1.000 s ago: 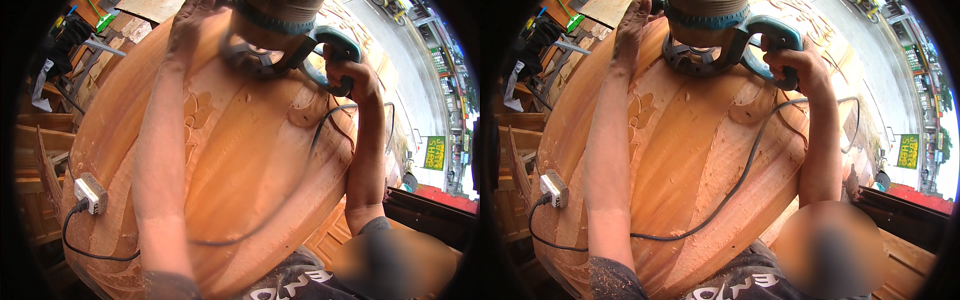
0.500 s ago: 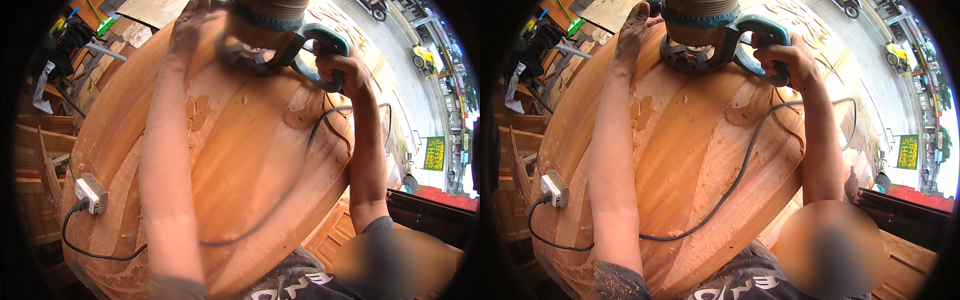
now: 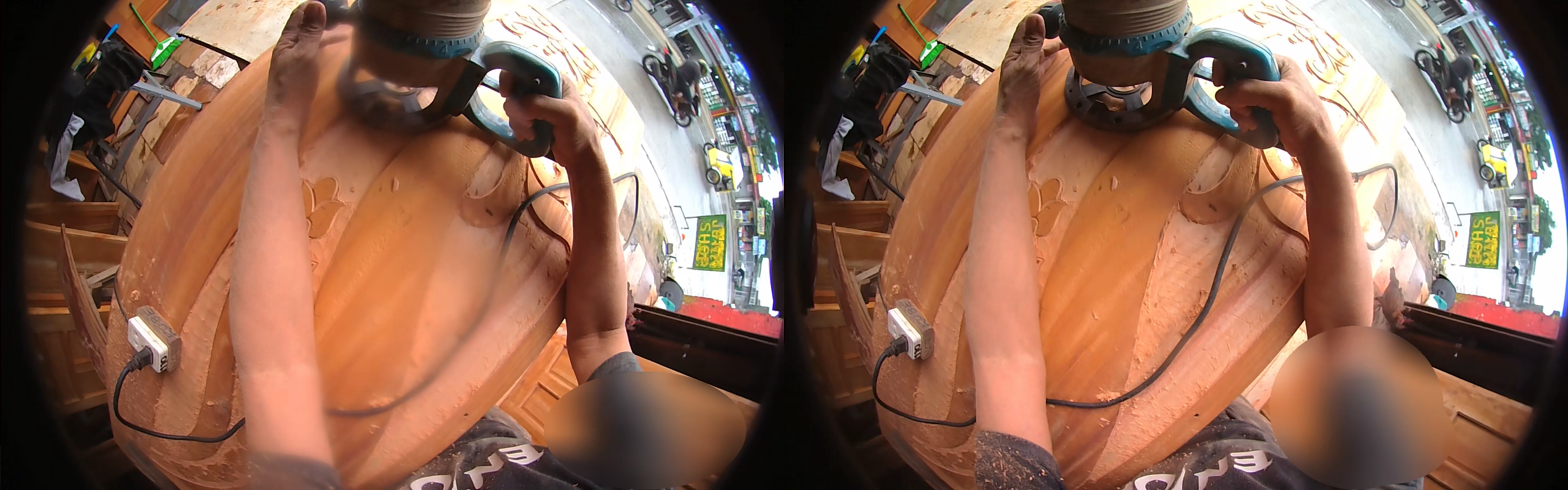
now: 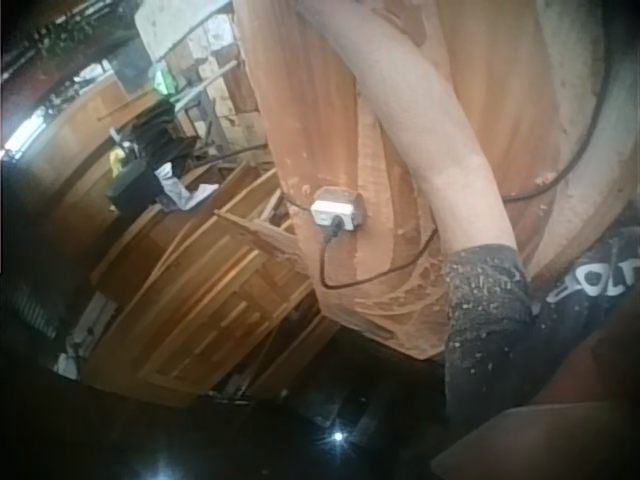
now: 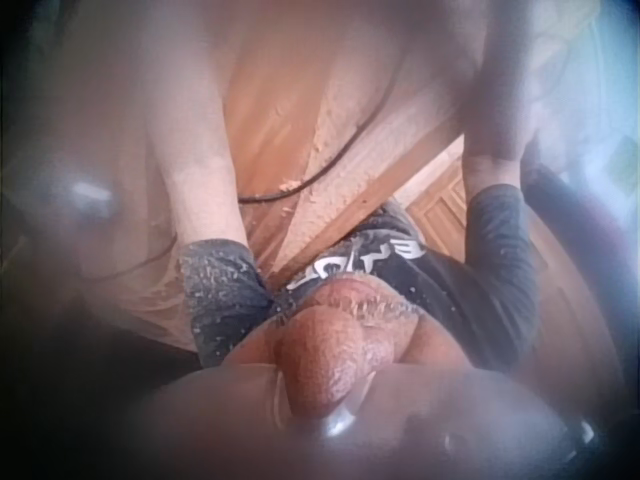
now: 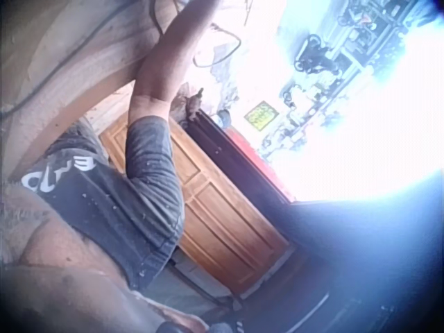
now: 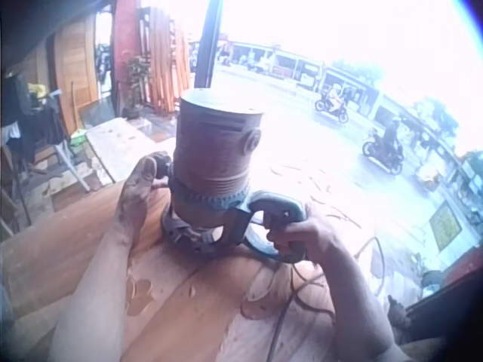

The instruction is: The person carves decorative floral patterns into a large wooden panel using a handheld router, periodically brushing away wood shavings with their hands.

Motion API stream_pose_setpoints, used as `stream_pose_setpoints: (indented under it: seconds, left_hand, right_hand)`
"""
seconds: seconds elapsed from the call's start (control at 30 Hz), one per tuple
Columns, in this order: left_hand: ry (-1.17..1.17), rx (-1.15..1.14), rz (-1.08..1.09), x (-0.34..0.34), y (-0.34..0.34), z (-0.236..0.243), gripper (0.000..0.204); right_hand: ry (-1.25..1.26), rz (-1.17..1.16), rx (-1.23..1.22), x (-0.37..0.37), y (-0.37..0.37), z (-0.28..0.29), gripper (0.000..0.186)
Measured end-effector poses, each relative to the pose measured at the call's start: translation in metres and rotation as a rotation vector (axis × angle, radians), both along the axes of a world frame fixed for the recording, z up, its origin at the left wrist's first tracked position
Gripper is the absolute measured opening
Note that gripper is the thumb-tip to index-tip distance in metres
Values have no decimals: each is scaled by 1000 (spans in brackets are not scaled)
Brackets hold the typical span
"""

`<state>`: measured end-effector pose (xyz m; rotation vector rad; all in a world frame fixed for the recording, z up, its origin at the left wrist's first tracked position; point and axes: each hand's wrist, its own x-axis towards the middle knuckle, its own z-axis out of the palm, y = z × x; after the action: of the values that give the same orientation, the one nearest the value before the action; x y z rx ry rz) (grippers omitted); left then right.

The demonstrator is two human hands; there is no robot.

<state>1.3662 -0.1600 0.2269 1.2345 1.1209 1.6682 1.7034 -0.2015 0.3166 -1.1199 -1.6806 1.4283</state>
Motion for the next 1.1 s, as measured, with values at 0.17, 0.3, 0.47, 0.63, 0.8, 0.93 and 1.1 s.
stream_pose_setpoints:
  seconds: [0.17, 0.3, 0.47, 0.63, 0.8, 0.93, 1.1]
  left_hand:
    - [-1, 12, -26, 3, -1, 4, 46]
    - [0, 31, -57, 7, -7, 10, 47]
    - [1, 52, -93, 15, -13, 15, 48]
    - [10, 66, -100, 14, -15, 21, 49]
    - [26, 81, -107, 14, -15, 22, 48]
    - [15, 86, -131, 16, -18, 24, 47]
    - [23, 58, -91, 5, -11, 14, 48]
  right_hand:
    - [19, -7, -22, -1, 2, 0, 20]
    - [29, -21, -27, 0, 3, -1, 19]
    - [17, -25, -21, 6, 4, -3, 21]
    - [-25, -10, 6, 8, 5, -1, 23]
    - [-59, -16, 12, 14, 5, -2, 23]
    - [-39, -13, 31, 18, 4, -3, 23]
    - [-8, -18, 4, 20, 2, -3, 22]
